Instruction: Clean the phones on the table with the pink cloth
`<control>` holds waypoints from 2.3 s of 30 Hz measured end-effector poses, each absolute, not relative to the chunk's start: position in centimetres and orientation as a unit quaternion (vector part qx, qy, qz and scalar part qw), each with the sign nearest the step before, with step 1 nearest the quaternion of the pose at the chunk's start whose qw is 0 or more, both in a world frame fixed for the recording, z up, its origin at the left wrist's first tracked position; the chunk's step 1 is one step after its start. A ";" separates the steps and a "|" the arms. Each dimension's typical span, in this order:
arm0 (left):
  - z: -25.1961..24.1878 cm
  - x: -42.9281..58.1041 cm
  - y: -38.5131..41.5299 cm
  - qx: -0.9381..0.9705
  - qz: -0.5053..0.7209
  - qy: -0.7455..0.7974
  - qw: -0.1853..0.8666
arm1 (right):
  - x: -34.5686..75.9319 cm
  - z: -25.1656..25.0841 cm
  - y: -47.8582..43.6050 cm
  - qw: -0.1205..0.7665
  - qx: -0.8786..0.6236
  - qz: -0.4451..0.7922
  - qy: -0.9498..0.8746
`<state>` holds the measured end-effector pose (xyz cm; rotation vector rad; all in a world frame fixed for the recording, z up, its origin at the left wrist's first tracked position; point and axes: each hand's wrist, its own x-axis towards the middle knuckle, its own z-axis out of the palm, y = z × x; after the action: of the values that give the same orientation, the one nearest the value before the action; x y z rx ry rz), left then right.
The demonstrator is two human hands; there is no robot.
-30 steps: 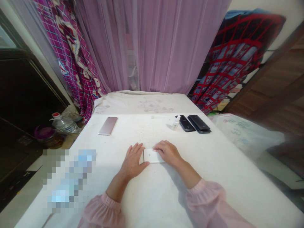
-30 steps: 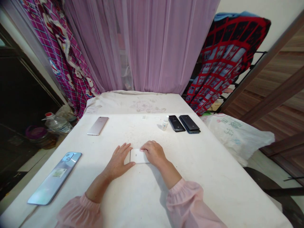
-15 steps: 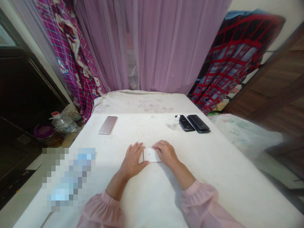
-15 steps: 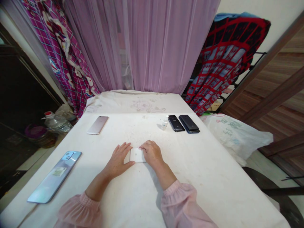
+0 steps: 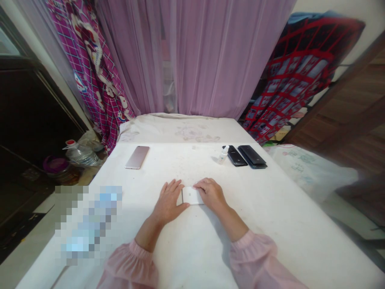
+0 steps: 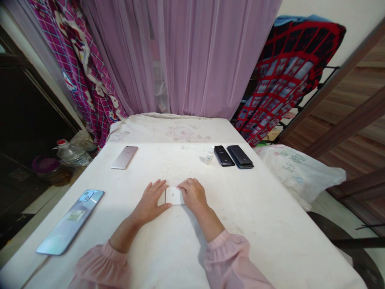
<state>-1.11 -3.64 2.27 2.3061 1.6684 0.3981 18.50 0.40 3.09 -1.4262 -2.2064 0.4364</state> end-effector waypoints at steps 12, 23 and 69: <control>1.8 -0.2 -2.8 0.731 0.222 0.643 0.060 | 20.8 2.5 -5.1 0.292 -0.549 0.248 -0.742; 1.8 3.6 -7.6 0.731 0.142 0.659 0.108 | 20.2 3.7 -1.3 0.298 -0.553 0.196 -0.753; 1.5 5.1 -8.4 0.740 0.045 0.669 0.048 | 20.5 2.6 2.1 0.230 -0.573 0.177 -0.766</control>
<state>5.14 -8.35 1.54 2.2565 2.0413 0.1359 20.46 2.14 2.59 -1.5781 -2.1088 0.4859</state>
